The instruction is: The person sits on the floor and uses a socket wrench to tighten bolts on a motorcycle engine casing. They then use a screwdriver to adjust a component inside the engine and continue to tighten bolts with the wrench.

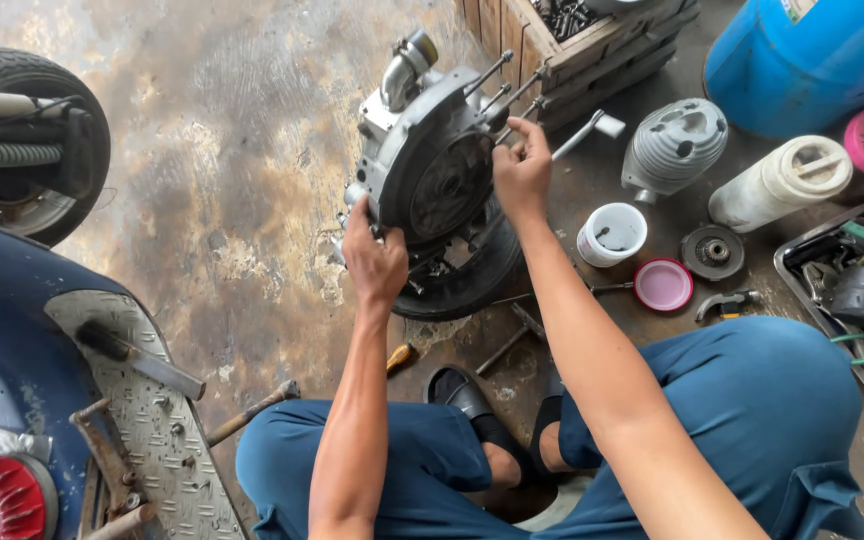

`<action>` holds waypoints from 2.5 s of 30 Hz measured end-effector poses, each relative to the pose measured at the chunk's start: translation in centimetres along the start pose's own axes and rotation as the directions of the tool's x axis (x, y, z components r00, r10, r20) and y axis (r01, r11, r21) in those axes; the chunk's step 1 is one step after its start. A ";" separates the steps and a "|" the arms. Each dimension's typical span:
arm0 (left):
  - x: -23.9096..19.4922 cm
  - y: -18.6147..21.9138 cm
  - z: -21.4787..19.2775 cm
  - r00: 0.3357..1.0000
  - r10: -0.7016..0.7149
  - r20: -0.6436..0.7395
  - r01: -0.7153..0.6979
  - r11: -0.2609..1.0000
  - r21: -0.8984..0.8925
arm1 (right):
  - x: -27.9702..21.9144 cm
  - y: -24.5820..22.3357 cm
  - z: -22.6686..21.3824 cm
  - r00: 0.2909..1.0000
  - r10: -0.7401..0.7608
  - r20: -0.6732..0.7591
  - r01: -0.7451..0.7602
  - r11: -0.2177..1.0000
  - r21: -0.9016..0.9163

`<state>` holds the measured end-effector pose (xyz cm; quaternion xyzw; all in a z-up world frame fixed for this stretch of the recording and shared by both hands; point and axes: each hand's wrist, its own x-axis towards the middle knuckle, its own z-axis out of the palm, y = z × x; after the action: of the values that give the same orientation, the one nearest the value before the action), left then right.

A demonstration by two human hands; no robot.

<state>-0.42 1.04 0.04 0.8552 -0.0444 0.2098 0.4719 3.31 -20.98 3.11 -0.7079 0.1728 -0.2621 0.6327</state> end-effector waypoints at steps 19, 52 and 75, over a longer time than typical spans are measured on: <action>2.3 4.0 -3.0 0.986 0.167 -0.015 -0.166 0.985 0.047 | 2.6 1.0 0.0 0.846 -0.466 0.261 0.533 0.763 -0.365; 1.6 1.9 -2.7 0.986 0.149 0.079 -0.152 0.988 0.031 | -2.6 -0.6 0.3 0.728 -0.634 0.262 0.685 0.689 -0.235; -5.9 13.2 -0.8 0.971 -0.128 -0.203 0.063 0.951 -0.301 | -0.7 -6.0 -7.7 0.544 0.236 0.805 0.242 0.874 -0.420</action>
<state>-9.68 -6.28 8.41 0.7485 0.0191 0.2709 0.6049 -2.38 -25.95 9.40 -0.8802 -0.0921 0.1595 0.4374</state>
